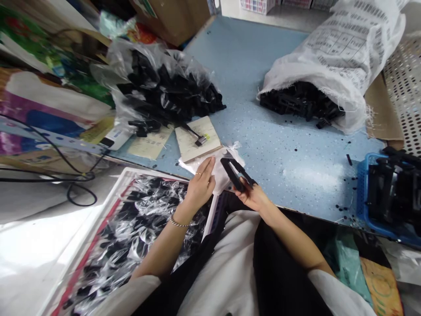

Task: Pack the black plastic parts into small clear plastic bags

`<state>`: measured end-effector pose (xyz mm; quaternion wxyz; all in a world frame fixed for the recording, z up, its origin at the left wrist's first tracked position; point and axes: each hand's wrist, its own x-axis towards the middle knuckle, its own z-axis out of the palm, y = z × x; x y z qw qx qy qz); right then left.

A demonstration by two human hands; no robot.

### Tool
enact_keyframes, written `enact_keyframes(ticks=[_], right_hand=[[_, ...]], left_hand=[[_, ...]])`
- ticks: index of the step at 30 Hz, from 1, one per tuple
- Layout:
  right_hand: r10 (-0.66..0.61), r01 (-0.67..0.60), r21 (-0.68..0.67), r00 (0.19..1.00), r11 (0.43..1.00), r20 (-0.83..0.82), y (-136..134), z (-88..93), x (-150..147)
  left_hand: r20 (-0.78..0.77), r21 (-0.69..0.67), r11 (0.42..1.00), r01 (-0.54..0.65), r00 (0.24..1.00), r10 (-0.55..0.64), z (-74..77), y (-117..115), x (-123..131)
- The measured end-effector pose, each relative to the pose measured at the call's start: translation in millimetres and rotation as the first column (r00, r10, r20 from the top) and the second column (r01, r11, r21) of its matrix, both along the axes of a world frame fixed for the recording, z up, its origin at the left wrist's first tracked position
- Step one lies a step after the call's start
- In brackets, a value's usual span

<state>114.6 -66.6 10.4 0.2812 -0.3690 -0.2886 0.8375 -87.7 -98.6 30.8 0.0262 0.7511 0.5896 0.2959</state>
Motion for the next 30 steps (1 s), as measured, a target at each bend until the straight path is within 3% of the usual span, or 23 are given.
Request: enact_keyframes(ticks=[2,4,6,8,11,13,15,18,20,23,25,28,29,30], right_hand=[[-0.016,0.015,0.010,0.998,1.000,0.068,0,-0.5,-3],[-0.090,0.082,0.073,0.988,0.994,0.124,3,0.5,-3],[-0.227,0.182,0.236,0.956,0.955,0.183,7,1.8,-2],[-0.314,0.197,0.408,0.918,0.891,0.243,10,2.1,1],[-0.304,0.015,0.569,0.857,0.822,0.417,8,2.1,4],[-0.305,-0.119,0.603,0.776,0.789,0.552,6,5.3,5],[-0.321,-0.197,0.631,0.727,0.750,0.608,5,13.9,6],[-0.284,-0.214,0.705,0.807,0.676,0.518,7,34.3,9],[-0.206,-0.198,0.733,0.883,0.651,0.421,7,47.6,11],[-0.109,-0.183,0.708,0.932,0.682,0.346,5,57.1,14],[-0.105,-0.154,0.657,0.935,0.738,0.338,4,54.9,15],[-0.123,-0.108,0.569,0.928,0.815,0.352,3,42.4,18],[-0.124,-0.099,0.549,0.926,0.830,0.355,3,37.2,19],[-0.123,-0.093,0.532,0.927,0.842,0.355,3,32.1,20]], left_hand=[[0.009,-0.011,0.997,0.071,0.997,-0.071,0.1,-4,9],[0.027,-0.039,0.968,0.249,0.968,-0.248,1.6,-10,21],[0.078,-0.065,0.915,0.399,0.916,-0.394,4.7,-17,31],[0.157,-0.089,0.896,0.435,0.895,-0.418,8.3,-21,36],[0.185,-0.198,0.916,0.349,0.931,-0.315,11.9,-18,37],[0.125,-0.269,0.924,0.272,0.961,-0.247,13.4,-11,36],[0.117,-0.251,0.937,0.244,0.968,-0.221,16.2,-3,34],[0.215,-0.104,0.974,0.202,0.961,-0.176,28.3,5,27],[0.289,-0.042,0.996,0.079,0.955,-0.063,42.6,8,18],[0.383,0.018,0.980,-0.196,0.907,0.175,70.5,27,-9],[0.429,0.148,0.902,-0.405,0.848,0.311,90.9,58,-46],[0.504,0.400,0.698,-0.594,0.779,0.373,117.1,130,-132],[0.509,0.433,0.664,-0.610,0.773,0.379,122.3,155,-164],[0.474,0.451,0.667,-0.593,0.792,0.383,124.7,179,-196]])
